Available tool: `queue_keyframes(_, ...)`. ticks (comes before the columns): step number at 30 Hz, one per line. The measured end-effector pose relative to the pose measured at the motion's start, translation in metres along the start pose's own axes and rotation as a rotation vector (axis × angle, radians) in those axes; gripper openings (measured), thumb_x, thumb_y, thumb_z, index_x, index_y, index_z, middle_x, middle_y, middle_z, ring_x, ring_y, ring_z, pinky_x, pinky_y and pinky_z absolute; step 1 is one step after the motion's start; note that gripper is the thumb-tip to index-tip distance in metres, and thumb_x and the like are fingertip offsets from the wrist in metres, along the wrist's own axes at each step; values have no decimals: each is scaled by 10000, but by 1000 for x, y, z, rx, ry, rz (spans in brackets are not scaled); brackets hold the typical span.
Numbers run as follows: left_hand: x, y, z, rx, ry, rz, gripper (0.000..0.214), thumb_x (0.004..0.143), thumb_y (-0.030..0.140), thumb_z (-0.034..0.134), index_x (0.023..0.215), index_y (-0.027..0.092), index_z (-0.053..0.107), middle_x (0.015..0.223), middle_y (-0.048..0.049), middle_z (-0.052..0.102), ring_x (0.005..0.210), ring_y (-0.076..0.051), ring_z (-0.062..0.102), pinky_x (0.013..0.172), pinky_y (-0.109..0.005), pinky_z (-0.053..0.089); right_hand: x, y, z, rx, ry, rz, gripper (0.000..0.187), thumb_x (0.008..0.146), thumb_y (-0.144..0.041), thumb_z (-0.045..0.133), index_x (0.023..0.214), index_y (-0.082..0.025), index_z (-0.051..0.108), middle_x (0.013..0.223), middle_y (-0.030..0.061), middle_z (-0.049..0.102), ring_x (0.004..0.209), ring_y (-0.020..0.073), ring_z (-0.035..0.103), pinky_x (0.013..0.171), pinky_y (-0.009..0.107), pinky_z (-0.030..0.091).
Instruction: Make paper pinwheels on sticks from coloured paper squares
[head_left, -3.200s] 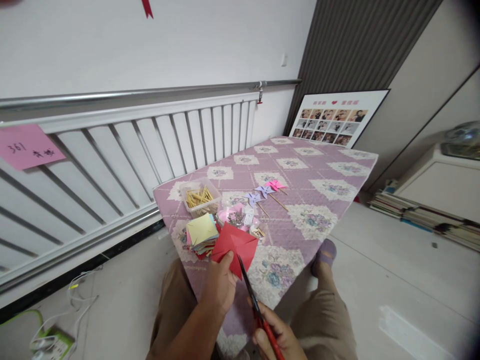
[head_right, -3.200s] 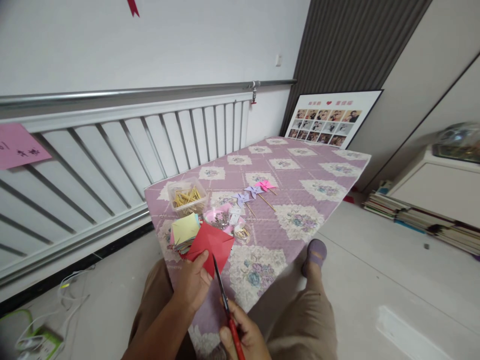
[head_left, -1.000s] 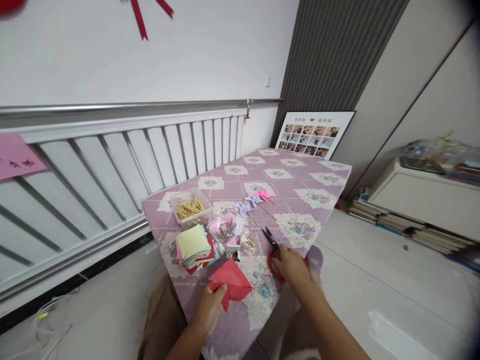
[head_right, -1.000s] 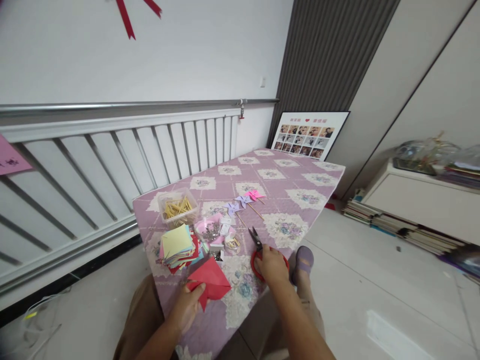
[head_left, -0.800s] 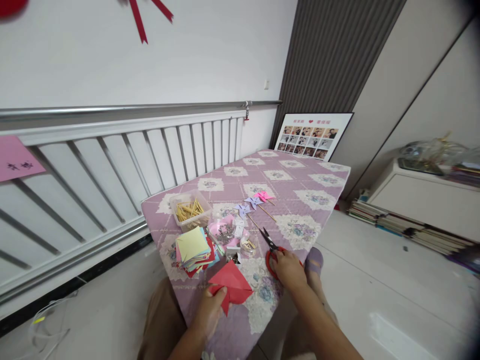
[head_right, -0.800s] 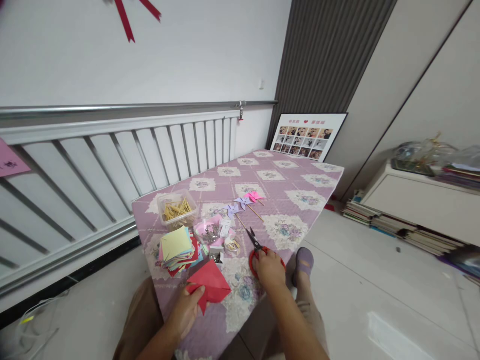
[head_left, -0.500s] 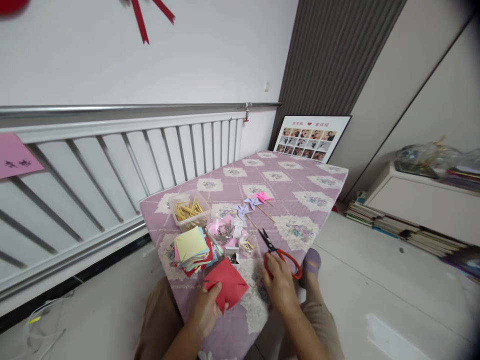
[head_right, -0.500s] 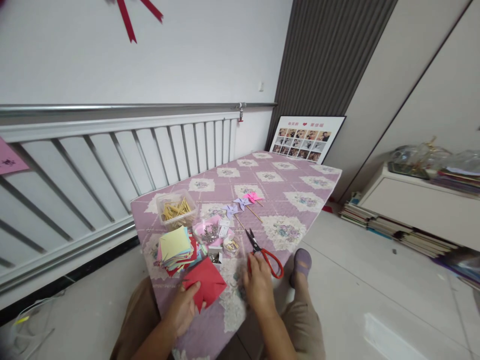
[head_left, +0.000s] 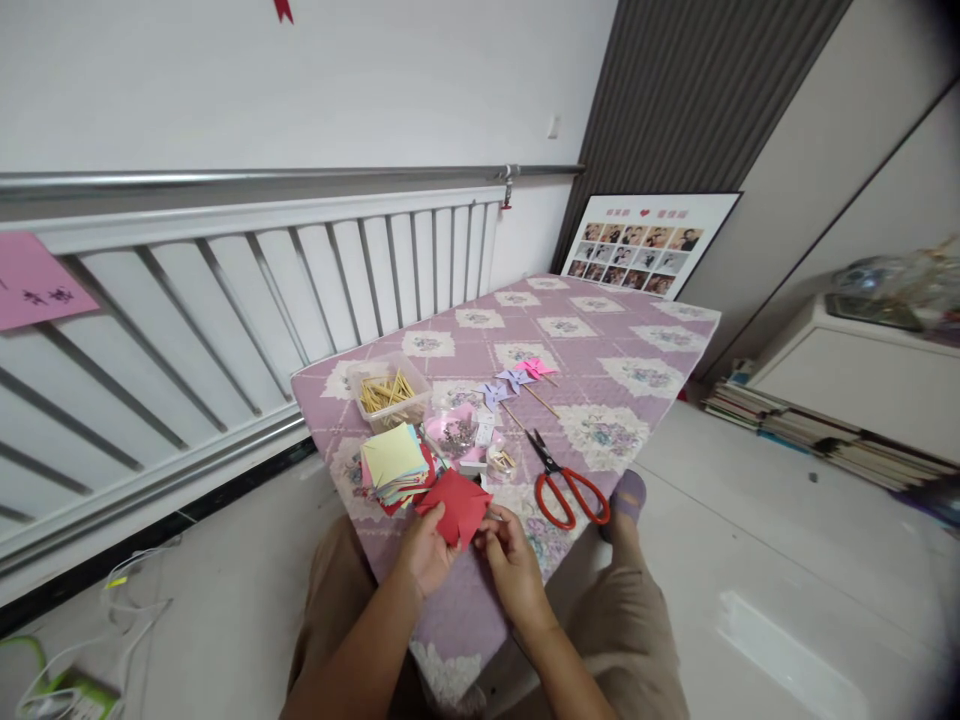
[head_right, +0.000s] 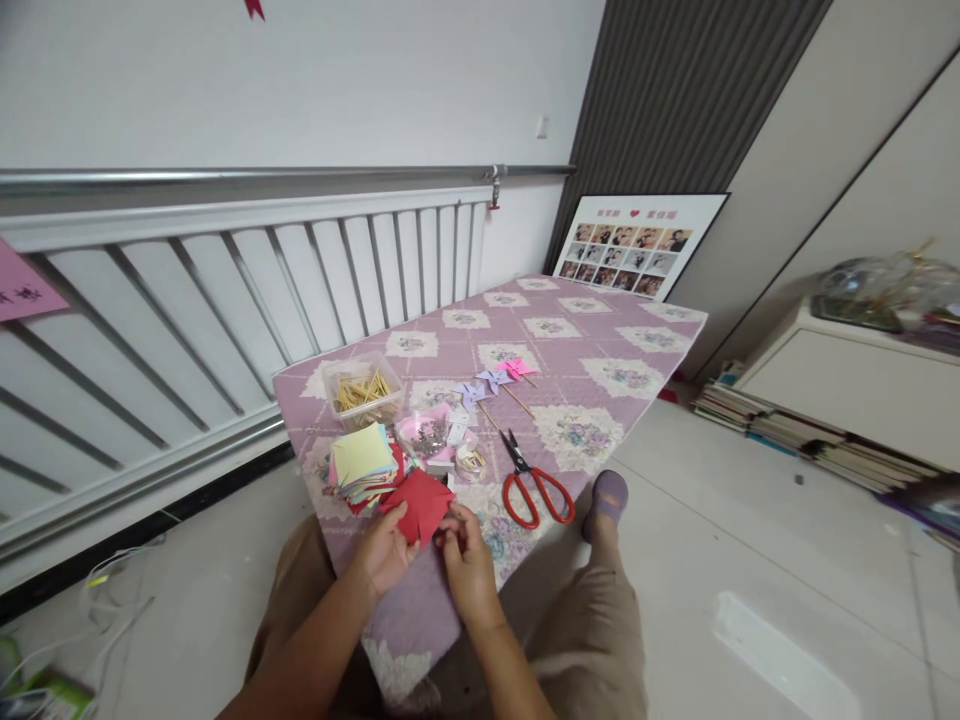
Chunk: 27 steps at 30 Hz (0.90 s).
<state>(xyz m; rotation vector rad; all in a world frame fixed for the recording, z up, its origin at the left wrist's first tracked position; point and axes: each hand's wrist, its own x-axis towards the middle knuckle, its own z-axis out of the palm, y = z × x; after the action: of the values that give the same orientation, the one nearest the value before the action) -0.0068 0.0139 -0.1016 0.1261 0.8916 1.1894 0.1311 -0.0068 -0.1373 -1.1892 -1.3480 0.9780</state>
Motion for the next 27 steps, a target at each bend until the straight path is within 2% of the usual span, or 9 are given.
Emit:
queue_keyframes(3, 1, -1, 0, -10, -47, 2, 154, 807, 235, 646, 948, 171, 646, 914, -57, 729, 704, -132, 667, 536, -208, 477, -2, -4, -1, 2, -38, -14, 339, 883, -260, 466, 1217, -209, 496, 898, 44, 669, 751, 170, 637, 730, 292, 529)
queue_keyframes(8, -2, -4, -3, 28, -136, 36, 224, 741, 254, 716, 945, 179, 662, 941, -55, 721, 729, -154, 660, 554, -232, 470, -1, -7, 0, -33, -24, -24, 277, 808, -190, 524, 1057, -202, 645, 1047, 75, 687, 957, 209, 639, 880, 330, 485)
queue_keyframes(14, -6, -6, -2, 69, -173, 44, 304, 700, 289, 751, 961, 161, 665, 950, -78, 723, 765, -187, 658, 608, -261, 472, 0, -7, -1, -36, 2, -22, 259, 791, -176, 519, 981, -203, 693, 978, 58, 726, 887, 205, 668, 844, 326, 514)
queue_keyframes(20, -8, -8, 0, 77, -167, 86, 254, 689, 321, 761, 864, 168, 658, 798, -32, 709, 660, -152, 629, 592, -251, 456, -1, -9, -1, -25, 16, -6, 233, 799, -193, 528, 953, -200, 702, 930, 56, 741, 812, 204, 683, 778, 325, 542)
queue_keyframes(27, -11, -8, 1, 80, -185, 103, 297, 706, 319, 746, 950, 166, 675, 983, -80, 718, 875, -205, 663, 736, -287, 506, 0, -6, -3, 0, 16, 4, 211, 811, -225, 541, 947, -198, 699, 947, 61, 746, 857, 208, 687, 805, 330, 540)
